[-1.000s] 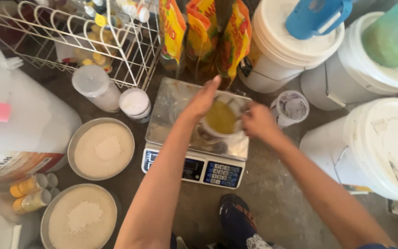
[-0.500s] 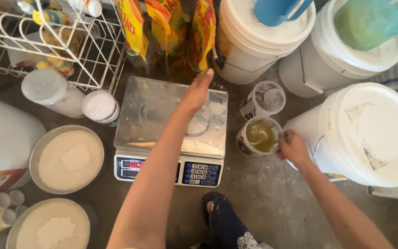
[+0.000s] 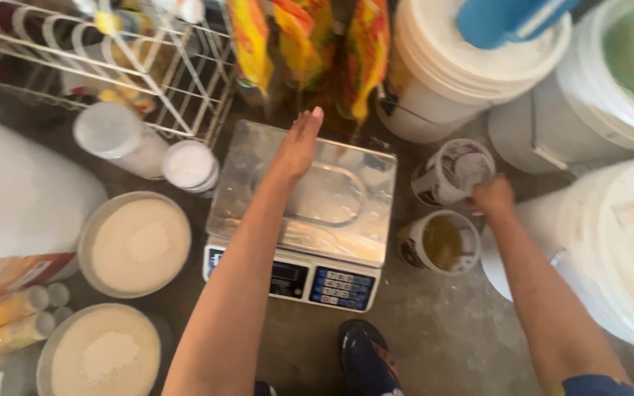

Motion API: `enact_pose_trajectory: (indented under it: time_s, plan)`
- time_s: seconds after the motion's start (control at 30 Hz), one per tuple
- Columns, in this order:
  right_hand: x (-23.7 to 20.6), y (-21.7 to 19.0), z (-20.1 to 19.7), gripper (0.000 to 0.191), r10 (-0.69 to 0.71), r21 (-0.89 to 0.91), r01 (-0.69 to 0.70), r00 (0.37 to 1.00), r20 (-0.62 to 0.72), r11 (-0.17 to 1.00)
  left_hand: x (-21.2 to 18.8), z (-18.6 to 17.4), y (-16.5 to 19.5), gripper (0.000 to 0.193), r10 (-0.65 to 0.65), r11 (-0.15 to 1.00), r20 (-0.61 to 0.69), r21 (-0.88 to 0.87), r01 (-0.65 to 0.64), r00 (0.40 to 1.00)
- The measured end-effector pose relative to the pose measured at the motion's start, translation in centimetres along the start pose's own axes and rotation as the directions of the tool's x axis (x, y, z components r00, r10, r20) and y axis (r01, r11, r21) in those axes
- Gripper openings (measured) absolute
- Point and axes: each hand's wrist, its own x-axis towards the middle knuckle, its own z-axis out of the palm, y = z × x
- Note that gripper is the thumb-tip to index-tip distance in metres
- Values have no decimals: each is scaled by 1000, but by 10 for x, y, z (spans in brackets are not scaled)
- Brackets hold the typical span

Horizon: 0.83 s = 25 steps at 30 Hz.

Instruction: The person stirs a thick gray paste in a purple basin using a green spatula, then scrapes the sides with a yellow brush. They move to a digital scale, place a clear plastic cup on it, and pour a yellow granular substance from a bag into the cup while monitoring the weight.

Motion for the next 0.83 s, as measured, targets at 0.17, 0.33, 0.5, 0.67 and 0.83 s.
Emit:
enact_pose_trajectory:
  time_s: [0.17, 0.33, 0.5, 0.67, 0.83]
  plan:
    - [-7, -61, -36, 38, -617, -621, 448, 783, -75, 643, -15, -36, -4, 92, -6, 999, -40, -42, 4, 999]
    - [-87, -122, -46, 38, -604, -689, 468, 795, 55, 553, -27, -56, 8, 92, -23, 994, -52, -112, 17, 998]
    - [-150, -173, 33, 41, -608, -406, 664, 744, 276, 628, -35, -79, 14, 89, 33, 986, -78, -163, -45, 996]
    - [-162, -193, 81, 47, -371, -126, 487, 786, 495, 864, -35, -109, 7, 86, 41, 981, -121, -184, -63, 992]
    - [-34, -251, 72, 58, -815, -202, 794, 527, -243, 574, -30, -128, -6, 85, 48, 989, -166, -127, -70, 985]
